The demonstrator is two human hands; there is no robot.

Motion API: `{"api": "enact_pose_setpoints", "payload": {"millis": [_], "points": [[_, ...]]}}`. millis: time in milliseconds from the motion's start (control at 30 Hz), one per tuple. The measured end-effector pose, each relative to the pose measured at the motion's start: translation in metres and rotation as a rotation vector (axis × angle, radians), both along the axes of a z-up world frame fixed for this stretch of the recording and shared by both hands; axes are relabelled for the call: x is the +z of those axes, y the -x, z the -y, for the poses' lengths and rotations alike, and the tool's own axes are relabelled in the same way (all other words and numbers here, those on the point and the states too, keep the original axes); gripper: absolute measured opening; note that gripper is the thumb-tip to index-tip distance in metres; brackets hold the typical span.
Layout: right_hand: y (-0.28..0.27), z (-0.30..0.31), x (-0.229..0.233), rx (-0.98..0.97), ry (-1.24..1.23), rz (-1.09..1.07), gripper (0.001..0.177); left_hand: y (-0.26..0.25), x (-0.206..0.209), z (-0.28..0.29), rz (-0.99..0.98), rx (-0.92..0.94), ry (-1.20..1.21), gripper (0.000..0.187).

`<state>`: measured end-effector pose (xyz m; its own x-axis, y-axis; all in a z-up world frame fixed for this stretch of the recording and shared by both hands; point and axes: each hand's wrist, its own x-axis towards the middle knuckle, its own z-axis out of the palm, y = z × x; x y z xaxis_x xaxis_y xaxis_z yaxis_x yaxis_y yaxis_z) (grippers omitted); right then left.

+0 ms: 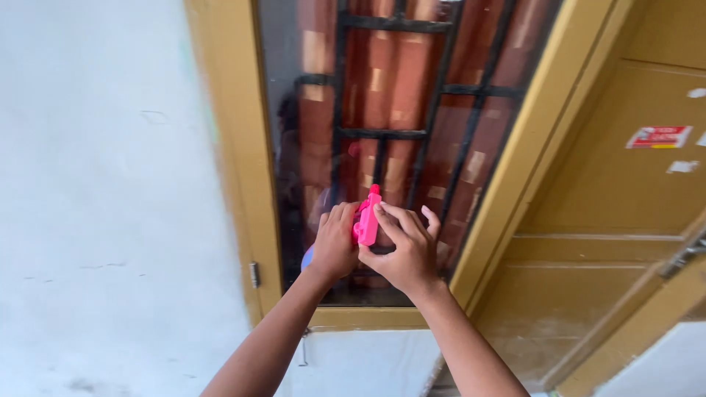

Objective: Clean the window glass and frame using a spray cleaner and a cloth.

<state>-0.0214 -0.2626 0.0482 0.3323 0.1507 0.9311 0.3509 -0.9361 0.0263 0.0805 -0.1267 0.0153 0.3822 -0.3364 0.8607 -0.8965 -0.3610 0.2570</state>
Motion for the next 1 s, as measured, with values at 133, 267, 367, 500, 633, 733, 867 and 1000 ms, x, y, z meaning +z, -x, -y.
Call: {"api": "enact_pose_setpoints", "payload": {"millis": [133,267,367,500,633,733,867,1000], "points": [[-0.015,-0.041,-0.001,0.112,-0.002,0.012,0.061,-0.012,-0.009,-0.047,-0.038,0.168,-0.027,0.051],[-0.026,-0.077,-0.014,0.190,-0.016,-0.056,0.060,-0.002,-0.020,-0.092,-0.065,0.233,0.002,0.056],[-0.033,-0.103,-0.030,0.233,-0.002,-0.113,0.059,-0.002,-0.042,-0.121,-0.076,0.255,0.027,0.056],[-0.040,-0.130,-0.047,0.260,0.015,-0.162,0.058,0.001,-0.062,-0.152,-0.193,0.338,-0.022,0.050],[-0.046,-0.147,-0.069,0.285,0.024,-0.238,0.060,0.006,-0.077,-0.174,-0.205,0.309,0.005,0.055],[-0.043,-0.158,-0.090,0.291,0.015,-0.256,0.054,0.012,-0.101,-0.190,-0.328,0.393,-0.086,0.055],[-0.046,-0.161,-0.090,0.289,0.014,-0.299,0.059,0.002,-0.108,-0.195,-0.284,0.393,-0.140,0.054],[-0.038,-0.159,-0.081,0.250,0.034,-0.291,0.056,0.002,-0.105,-0.188,-0.250,0.335,-0.077,0.056]]}}
